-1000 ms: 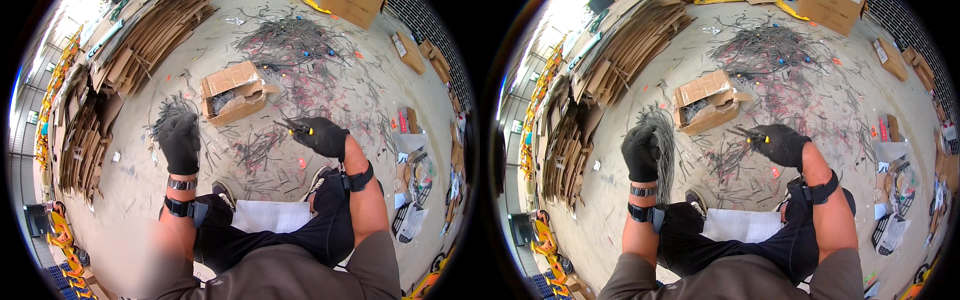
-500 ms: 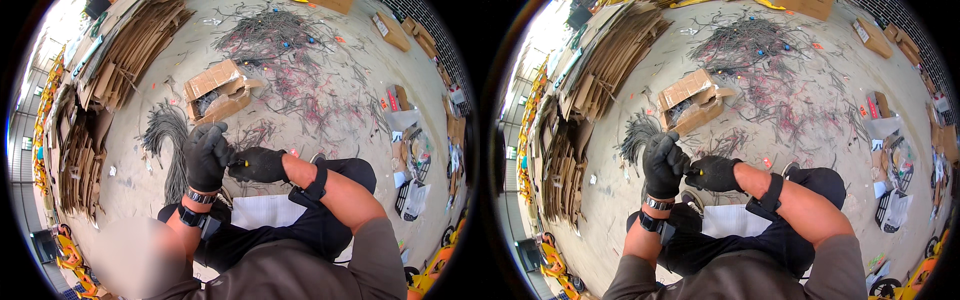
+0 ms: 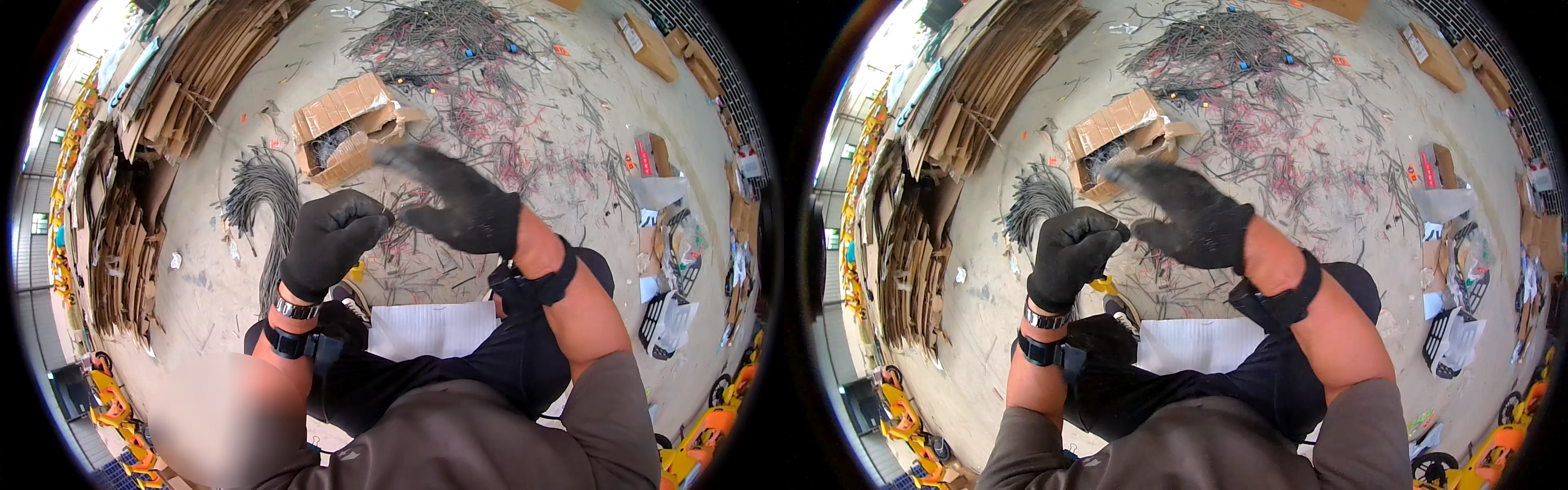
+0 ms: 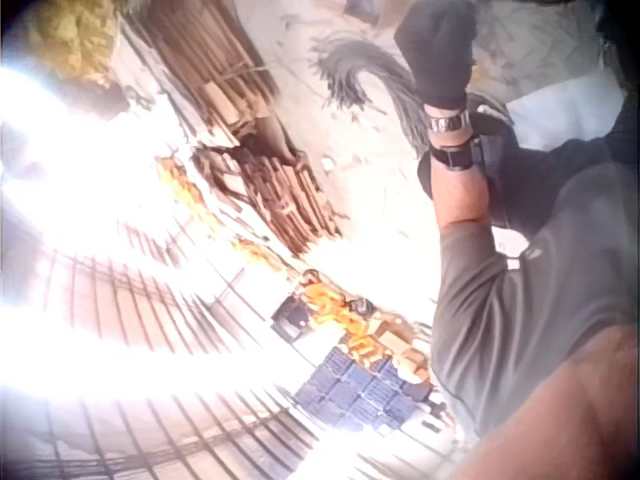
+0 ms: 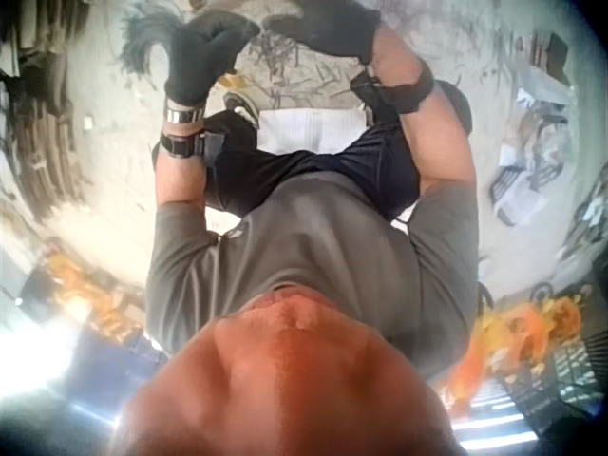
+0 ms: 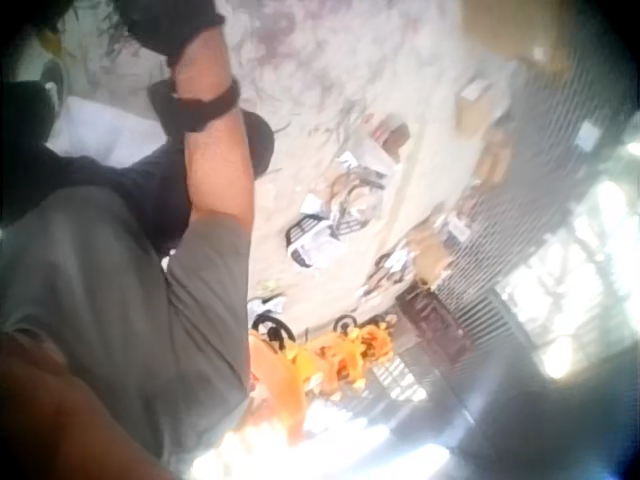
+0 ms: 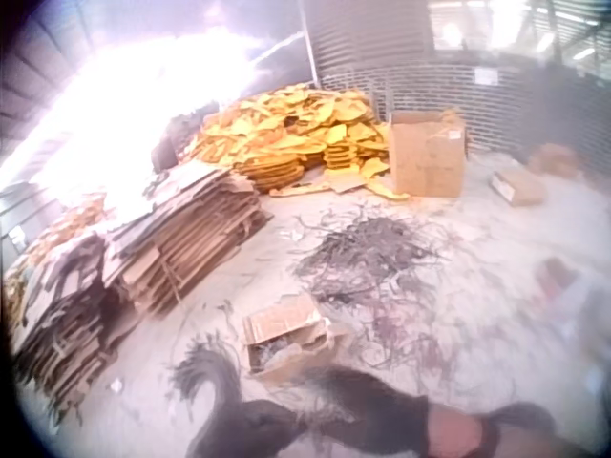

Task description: The person sits on the floor and uses yellow-handled pliers to strip the insulation off the ends of thin metal wires. They repeatedly pick up wires from a pile, cut the ends, and pull the insulation off, dropping the processed pieces onto the floor.

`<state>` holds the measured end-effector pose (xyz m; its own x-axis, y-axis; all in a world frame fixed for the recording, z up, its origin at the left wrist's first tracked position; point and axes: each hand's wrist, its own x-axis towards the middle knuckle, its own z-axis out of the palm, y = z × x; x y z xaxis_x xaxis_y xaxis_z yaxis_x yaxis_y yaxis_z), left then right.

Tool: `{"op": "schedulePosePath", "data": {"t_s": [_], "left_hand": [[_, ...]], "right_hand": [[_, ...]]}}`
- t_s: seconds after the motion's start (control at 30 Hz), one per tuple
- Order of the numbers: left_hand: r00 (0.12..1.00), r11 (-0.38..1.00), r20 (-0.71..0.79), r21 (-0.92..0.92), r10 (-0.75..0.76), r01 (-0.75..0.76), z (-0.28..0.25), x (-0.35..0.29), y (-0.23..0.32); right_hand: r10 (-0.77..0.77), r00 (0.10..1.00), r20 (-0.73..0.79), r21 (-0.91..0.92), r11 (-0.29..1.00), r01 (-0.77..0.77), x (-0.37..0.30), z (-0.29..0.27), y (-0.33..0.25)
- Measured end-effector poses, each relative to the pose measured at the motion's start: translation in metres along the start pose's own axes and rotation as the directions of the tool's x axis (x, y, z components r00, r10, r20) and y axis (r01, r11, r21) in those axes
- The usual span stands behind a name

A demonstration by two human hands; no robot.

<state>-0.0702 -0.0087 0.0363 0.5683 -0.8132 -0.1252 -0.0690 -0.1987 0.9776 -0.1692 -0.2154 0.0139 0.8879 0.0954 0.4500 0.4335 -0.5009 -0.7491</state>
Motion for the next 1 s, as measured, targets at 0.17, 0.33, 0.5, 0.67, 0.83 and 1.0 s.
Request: {"op": "schedulePosePath", "data": {"t_s": [0.17,0.33,0.5,0.67,0.83,1.0], "left_hand": [[0.996,0.985,-0.086,0.173,-0.012,0.027,-0.028,0.005,0.011],[0.966,0.994,-0.254,0.086,-0.048,0.072,-0.054,0.012,0.009],[0.927,0.999,-0.376,0.026,-0.017,0.029,-0.072,0.015,0.011],[0.915,0.999,-0.402,-0.001,0.036,-0.039,-0.092,0.015,0.006],[0.903,0.996,-0.422,0.081,0.075,-0.045,-0.100,0.014,0.002],[0.861,0.899,-0.331,0.344,0.387,-0.271,-0.109,0.020,-0.006]], "right_hand": [[0.348,0.898,0.271,0.164,0.902,-0.399,0.003,-0.006,0.004],[0.484,0.773,0.409,0.486,0.602,-0.634,0.000,-0.010,0.006],[0.476,0.709,0.520,0.537,0.464,-0.705,-0.002,0.006,0.006],[0.457,0.712,0.533,0.558,0.443,-0.702,0.001,0.018,0.003],[0.444,0.716,0.538,0.588,0.411,-0.697,0.001,0.024,0.002],[0.465,0.702,0.539,0.565,0.419,-0.711,-0.001,0.026,0.000]]}}
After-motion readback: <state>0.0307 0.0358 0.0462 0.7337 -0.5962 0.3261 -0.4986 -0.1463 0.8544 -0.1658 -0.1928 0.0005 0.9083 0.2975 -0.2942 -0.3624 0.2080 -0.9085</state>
